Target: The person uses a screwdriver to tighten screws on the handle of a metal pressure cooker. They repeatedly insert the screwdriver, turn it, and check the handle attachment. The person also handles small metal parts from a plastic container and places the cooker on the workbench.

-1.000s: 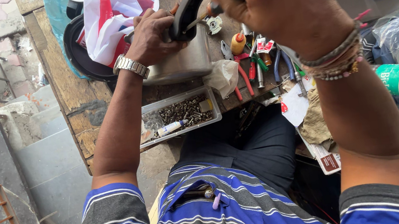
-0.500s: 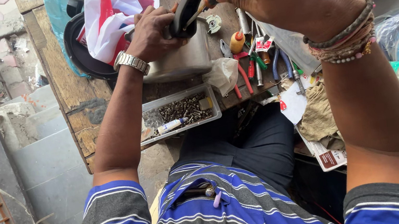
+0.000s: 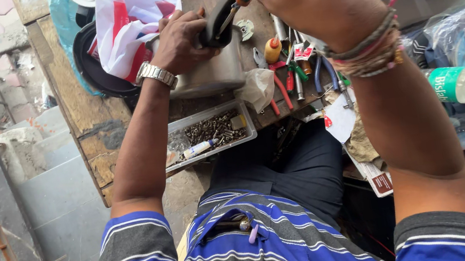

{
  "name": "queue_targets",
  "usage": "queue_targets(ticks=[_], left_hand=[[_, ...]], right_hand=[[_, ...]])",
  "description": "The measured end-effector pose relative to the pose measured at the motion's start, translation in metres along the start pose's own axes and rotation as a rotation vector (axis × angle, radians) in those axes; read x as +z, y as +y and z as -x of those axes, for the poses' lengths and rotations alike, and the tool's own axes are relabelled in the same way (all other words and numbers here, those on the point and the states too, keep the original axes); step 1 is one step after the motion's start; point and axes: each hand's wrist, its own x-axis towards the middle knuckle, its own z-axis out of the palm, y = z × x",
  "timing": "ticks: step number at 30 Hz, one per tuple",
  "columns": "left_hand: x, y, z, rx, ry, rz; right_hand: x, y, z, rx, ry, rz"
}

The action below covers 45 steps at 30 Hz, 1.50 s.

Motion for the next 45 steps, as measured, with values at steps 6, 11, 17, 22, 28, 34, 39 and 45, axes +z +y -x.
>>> queue_targets(ticks=[6,11,17,22,28,34,39,45], left_hand=[[-0.006,0.003,0.001,-0.033,-0.055,0.008],[-0.009,0.008,0.0,-0.125,-0.114,-0.017],[-0.011,0.01,-0.002,-0.201,-0.142,-0.062],[0.004,0.014,-0.001,-0.323,-0.072,-0.02],[0.017,0.02,0.016,-0.312,0.108,-0.024],[0.011,0.019,0.015,-0.361,0.043,-0.021],[0.009,0.02,0.016,-0.368,0.03,0.007],[0.009,0.017,0.016,-0.369,0.014,-0.004]], right_hand=[[-0.003,0.027,0.024,-0.202,-0.059,-0.346],[-0.003,0.032,0.02,-0.124,-0.168,-0.378],[0.026,0.02,0.022,-0.16,-0.131,-0.19],[0.028,0.03,0.047,-0.102,0.131,-0.241],[0.032,0.016,0.054,-0.084,0.374,-0.588],[0.051,-0.008,0.046,-0.111,0.458,-0.649],[0.062,-0.01,0.042,-0.058,0.451,-0.683],[0.068,-0.007,0.04,-0.097,0.449,-0.758]])
